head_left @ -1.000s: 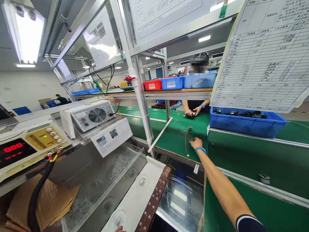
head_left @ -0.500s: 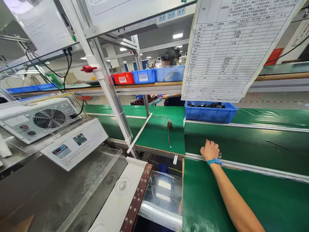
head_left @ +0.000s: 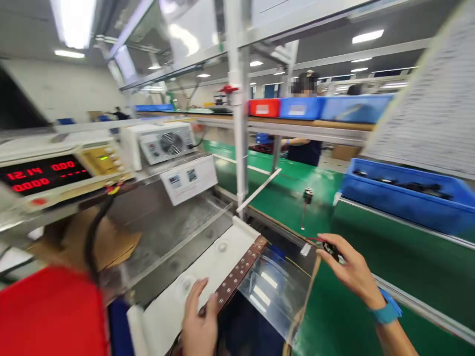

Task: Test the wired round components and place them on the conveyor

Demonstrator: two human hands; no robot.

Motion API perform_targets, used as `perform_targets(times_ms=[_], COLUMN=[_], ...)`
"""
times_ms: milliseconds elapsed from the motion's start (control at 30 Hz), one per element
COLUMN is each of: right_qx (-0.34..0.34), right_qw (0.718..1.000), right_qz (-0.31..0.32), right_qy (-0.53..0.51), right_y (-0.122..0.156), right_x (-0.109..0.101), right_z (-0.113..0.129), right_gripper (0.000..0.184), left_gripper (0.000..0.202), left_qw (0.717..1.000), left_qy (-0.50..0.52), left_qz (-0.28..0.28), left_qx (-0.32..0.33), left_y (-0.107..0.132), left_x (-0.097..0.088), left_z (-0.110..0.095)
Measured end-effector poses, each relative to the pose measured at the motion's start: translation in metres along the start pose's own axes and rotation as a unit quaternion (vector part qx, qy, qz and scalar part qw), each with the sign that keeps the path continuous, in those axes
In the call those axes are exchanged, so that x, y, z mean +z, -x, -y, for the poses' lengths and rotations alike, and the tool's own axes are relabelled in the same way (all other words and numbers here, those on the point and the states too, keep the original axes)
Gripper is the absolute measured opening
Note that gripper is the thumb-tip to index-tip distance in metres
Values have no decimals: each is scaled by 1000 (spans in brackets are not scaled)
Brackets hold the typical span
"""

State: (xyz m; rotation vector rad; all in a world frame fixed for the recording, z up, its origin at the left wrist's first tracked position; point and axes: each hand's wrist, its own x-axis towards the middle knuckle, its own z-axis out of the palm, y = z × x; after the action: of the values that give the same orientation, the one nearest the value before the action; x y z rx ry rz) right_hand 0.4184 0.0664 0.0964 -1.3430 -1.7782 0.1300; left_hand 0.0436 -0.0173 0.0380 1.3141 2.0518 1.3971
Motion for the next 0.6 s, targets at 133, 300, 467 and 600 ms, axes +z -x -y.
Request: perform_targets(times_ms=[133,300,467,600], right_qx=[-167,-197,-172,-204], right_qw=[947,868,873,860], right_qz=[197,336,430,468], right_qy=[-193,-307,-152,9], right_y=[-22,-25,-7,13], right_x=[71,206,324,367], right_z=[92,159,195,209], right_gripper=[31,31,34,24], left_gripper=[68,29,36,50], left_qw=[974,984,970,936], left_qy=[-97,-152,1,153], left_qz=[-5,88,147,193], left_qx=[203,14,-194,-252], left_y=[15,20,44,75], left_x=[-12,-58,-97,-103], left_z=[-46,-33,18,50])
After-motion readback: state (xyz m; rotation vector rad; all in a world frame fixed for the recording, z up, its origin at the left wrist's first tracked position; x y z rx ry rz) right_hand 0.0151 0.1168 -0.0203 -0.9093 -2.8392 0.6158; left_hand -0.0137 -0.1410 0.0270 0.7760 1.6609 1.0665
